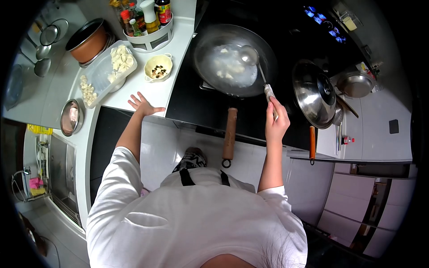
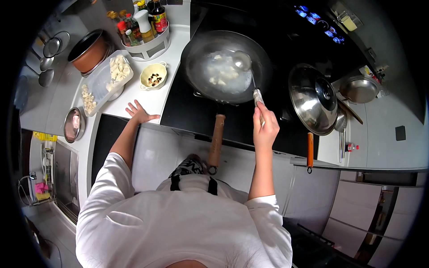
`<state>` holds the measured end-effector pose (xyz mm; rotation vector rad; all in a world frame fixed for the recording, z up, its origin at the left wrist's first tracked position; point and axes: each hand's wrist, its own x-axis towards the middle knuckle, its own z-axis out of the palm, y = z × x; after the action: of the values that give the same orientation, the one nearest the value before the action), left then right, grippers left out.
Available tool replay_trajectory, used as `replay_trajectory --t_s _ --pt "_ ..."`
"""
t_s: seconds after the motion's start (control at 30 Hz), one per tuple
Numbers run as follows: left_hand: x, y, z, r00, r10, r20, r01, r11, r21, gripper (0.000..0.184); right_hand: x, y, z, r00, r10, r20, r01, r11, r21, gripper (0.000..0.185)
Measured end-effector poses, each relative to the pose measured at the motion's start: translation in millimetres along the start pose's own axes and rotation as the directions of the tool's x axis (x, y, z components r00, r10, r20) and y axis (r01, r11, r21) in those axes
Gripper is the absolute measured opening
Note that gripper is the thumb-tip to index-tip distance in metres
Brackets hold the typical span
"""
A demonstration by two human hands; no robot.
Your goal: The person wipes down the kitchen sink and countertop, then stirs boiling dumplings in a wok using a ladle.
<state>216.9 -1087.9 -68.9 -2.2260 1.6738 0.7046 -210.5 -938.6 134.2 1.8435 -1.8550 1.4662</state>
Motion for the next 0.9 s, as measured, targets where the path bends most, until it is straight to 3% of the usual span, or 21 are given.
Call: replay_trajectory --t_s 0.23,0.33,0.37,0.43,0.53,0.67,0.9 --pt "-2.9 1.9 -2.2 1.0 -0.009 0.01 0.01 1.0 -0.029 0.168 17.5 29.2 16.9 1.0 0.01 0.015 -0.008 0.995 -0.098 0.017" --pt "-2.2 2.0 -2.3 1.0 -0.014 0.008 0.015 0.999 -0.031 0.168 22.6 36.5 27.4 0.997 0.081 0.008 -0.081 0.996 -0.034 0.019" --pt "-2.6 1.8 -1.9 1.0 -0.019 0.012 0.02 0.999 -0.031 0.168 21.6 35.8 28.7 0.98 0.196 0.024 -0.197 0.978 0.072 0.02" --pt "-3.9 2.7 -2.7 1.0 -0.026 0.012 0.026 0.999 -0.034 0.168 26.0 24.1 31.7 0.912 0.401 0.082 -0.407 0.871 0.275 0.023" --pt "-6.6 2.6 -4.0 1.0 -0.014 0.009 0.014 0.998 -0.067 0.167 24.8 20.7 28.5 0.857 0.505 0.104 -0.5 0.764 0.408 0.023" --pt "-5.8 2.4 -1.3 1.0 -0.011 -0.01 0.01 0.996 -0.084 0.166 21.2 17.0 10.0 0.749 0.649 0.134 -0.61 0.596 0.522 0.027" --pt "-16.1 4.0 -6.0 1.0 0.002 -0.03 -0.005 0.994 -0.114 0.164 22.7 2.5 -11.3 0.606 0.789 0.1 -0.702 0.471 0.535 0.03"
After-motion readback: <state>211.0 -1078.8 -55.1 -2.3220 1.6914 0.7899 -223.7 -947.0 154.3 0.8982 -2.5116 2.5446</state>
